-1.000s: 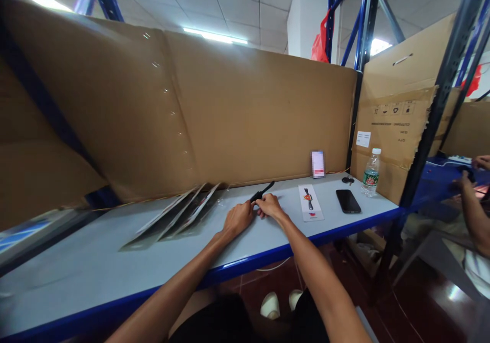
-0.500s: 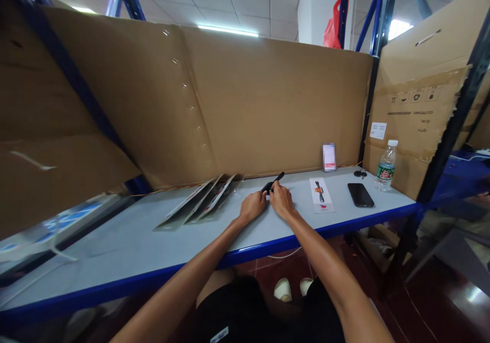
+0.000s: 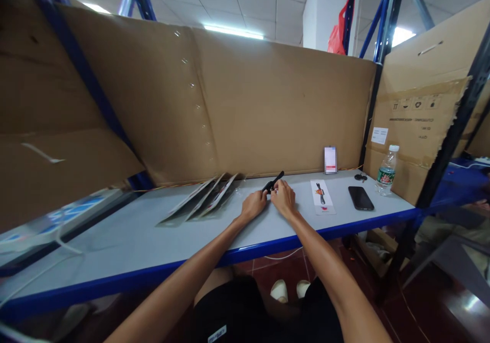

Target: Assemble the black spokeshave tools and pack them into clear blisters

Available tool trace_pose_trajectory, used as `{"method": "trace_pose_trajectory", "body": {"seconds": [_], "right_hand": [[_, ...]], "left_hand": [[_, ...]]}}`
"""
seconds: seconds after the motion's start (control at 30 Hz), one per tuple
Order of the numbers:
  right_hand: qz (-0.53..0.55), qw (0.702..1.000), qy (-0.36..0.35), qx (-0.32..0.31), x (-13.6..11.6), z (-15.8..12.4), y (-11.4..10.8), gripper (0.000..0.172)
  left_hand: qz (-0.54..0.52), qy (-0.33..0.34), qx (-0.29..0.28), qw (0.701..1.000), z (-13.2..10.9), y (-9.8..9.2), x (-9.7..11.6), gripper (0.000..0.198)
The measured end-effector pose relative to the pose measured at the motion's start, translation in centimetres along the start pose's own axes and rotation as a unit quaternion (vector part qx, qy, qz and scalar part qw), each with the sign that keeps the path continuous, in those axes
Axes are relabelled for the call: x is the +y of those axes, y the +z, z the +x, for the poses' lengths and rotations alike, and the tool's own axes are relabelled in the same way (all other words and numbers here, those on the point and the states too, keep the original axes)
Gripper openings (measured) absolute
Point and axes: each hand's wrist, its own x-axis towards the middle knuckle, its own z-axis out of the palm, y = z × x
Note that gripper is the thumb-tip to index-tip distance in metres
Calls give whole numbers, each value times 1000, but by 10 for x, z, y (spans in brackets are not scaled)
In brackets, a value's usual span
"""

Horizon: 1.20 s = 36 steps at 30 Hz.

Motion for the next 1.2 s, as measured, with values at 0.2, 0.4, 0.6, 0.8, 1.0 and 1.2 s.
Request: {"method": "trace_pose_trajectory", "body": {"seconds": [0.2,0.4,0.6,0.8,1.0,1.2], "right_hand": [[9,1000,3,-18,3,4,4,13],[-28,998,-52,-31,1,-2,0,28],[-95,995,-10,-36,-4,-5,0,26],[-78,997,-2,-26,-5,-7,-3,30],[-72,995,-42,-59,-6,-10,-6,27],[-90,995,19,-33,-4,-7,0,27]], "left_hand": [[-7,3,1,1000,0,0,1,53],[-7,6,1,1000,1,1,-1,54],[-1,0,6,1000,1,0,-1,54],[9,-2,7,1000,2,2,0,52],[24,-4,1,1000,2,3,-2,55],[32,3,9,999,-1,0,-1,53]]}}
